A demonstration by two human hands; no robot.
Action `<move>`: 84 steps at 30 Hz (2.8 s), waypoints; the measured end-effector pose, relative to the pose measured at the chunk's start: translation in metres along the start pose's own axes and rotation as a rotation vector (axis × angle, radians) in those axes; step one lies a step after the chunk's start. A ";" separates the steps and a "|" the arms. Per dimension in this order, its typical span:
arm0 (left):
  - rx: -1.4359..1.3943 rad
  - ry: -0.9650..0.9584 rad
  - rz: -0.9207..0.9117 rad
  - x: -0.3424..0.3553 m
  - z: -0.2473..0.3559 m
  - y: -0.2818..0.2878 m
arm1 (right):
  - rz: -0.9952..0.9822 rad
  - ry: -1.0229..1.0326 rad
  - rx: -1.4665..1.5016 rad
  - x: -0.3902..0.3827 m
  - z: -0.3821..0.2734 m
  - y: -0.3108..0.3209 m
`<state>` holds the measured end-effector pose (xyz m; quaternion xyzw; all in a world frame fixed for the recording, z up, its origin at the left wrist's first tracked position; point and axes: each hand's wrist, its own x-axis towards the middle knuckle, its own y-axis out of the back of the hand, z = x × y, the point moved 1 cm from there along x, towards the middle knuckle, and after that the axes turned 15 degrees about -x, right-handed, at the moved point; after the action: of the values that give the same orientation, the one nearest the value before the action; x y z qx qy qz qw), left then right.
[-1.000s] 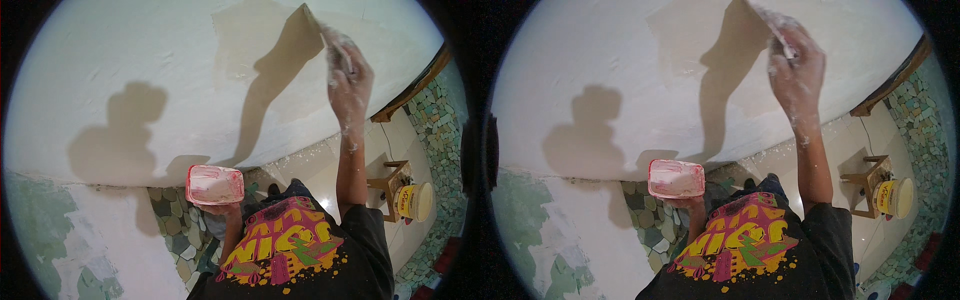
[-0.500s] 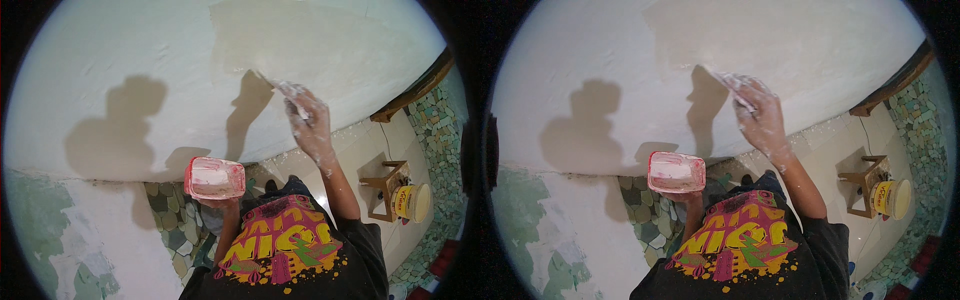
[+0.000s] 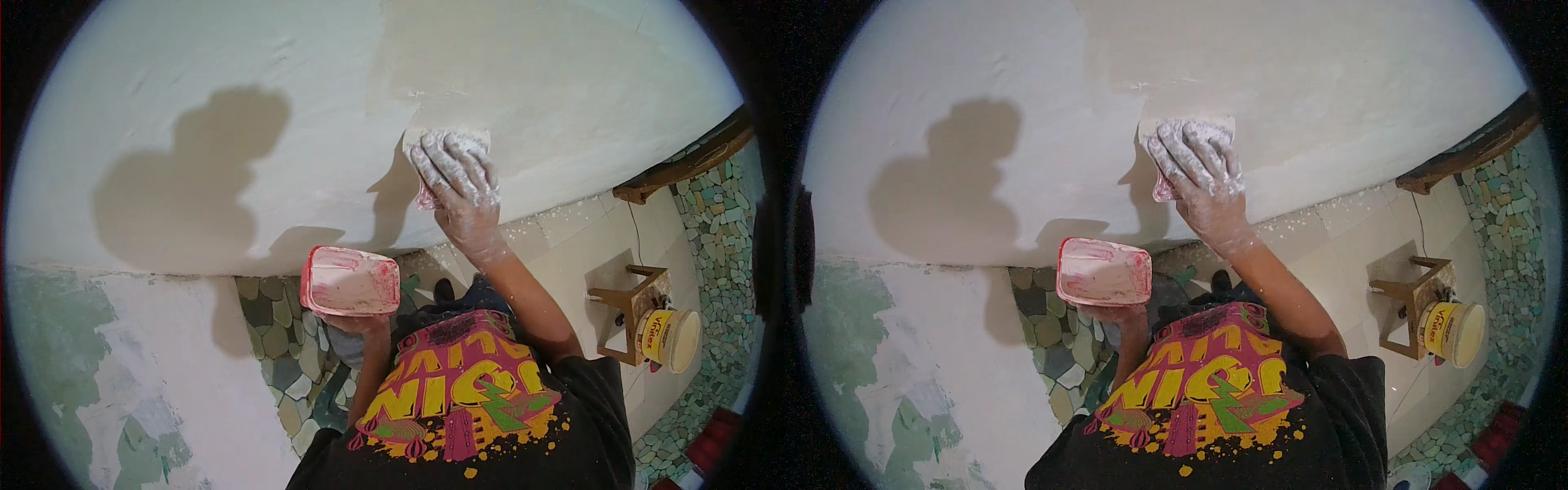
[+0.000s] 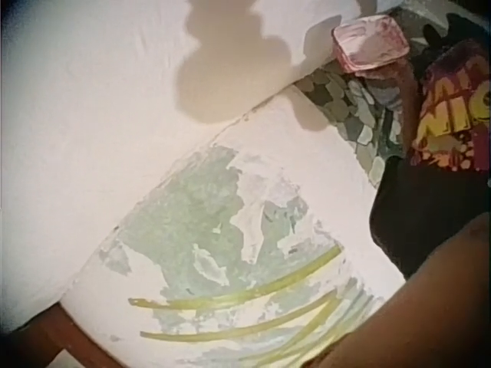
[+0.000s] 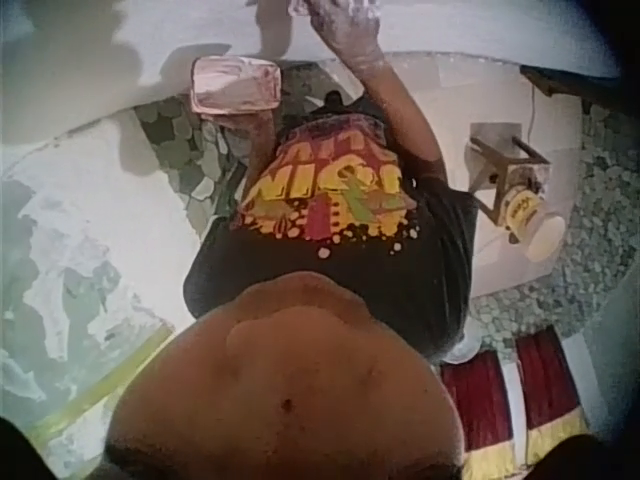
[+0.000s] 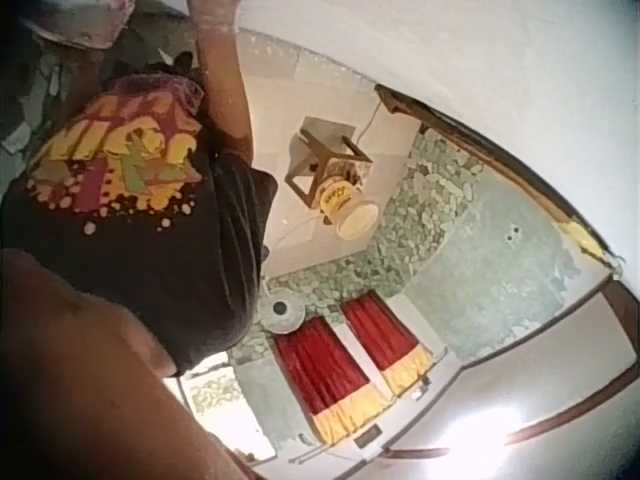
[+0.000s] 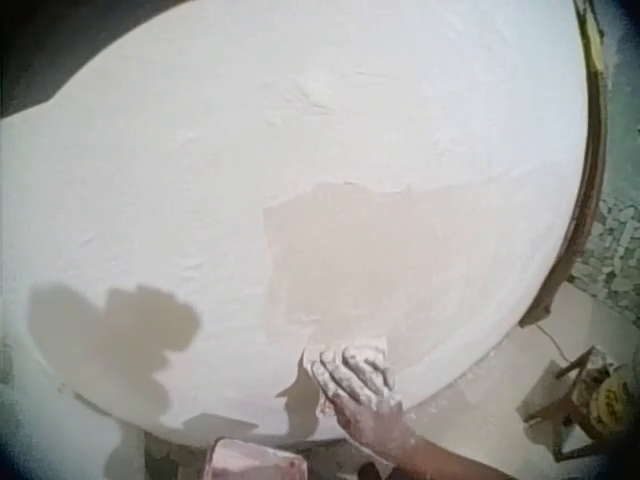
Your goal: Applying and smoothing plaster on a wall using a putty knife.
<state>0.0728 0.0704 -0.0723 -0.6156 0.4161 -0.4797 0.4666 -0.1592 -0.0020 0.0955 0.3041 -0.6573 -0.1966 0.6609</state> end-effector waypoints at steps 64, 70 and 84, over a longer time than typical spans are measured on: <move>0.085 0.108 0.214 -0.005 0.000 -0.007 | -0.130 -0.115 -0.014 -0.045 -0.022 -0.035; 0.277 0.052 0.210 0.001 -0.004 -0.010 | -0.236 -0.133 0.161 -0.043 -0.009 0.001; 0.141 0.020 0.143 -0.004 -0.001 -0.014 | -0.186 -0.130 0.085 -0.023 -0.040 -0.009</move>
<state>0.0719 0.0769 -0.0593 -0.5454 0.4286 -0.4794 0.5376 -0.1192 0.0124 0.0738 0.3782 -0.6755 -0.2484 0.5822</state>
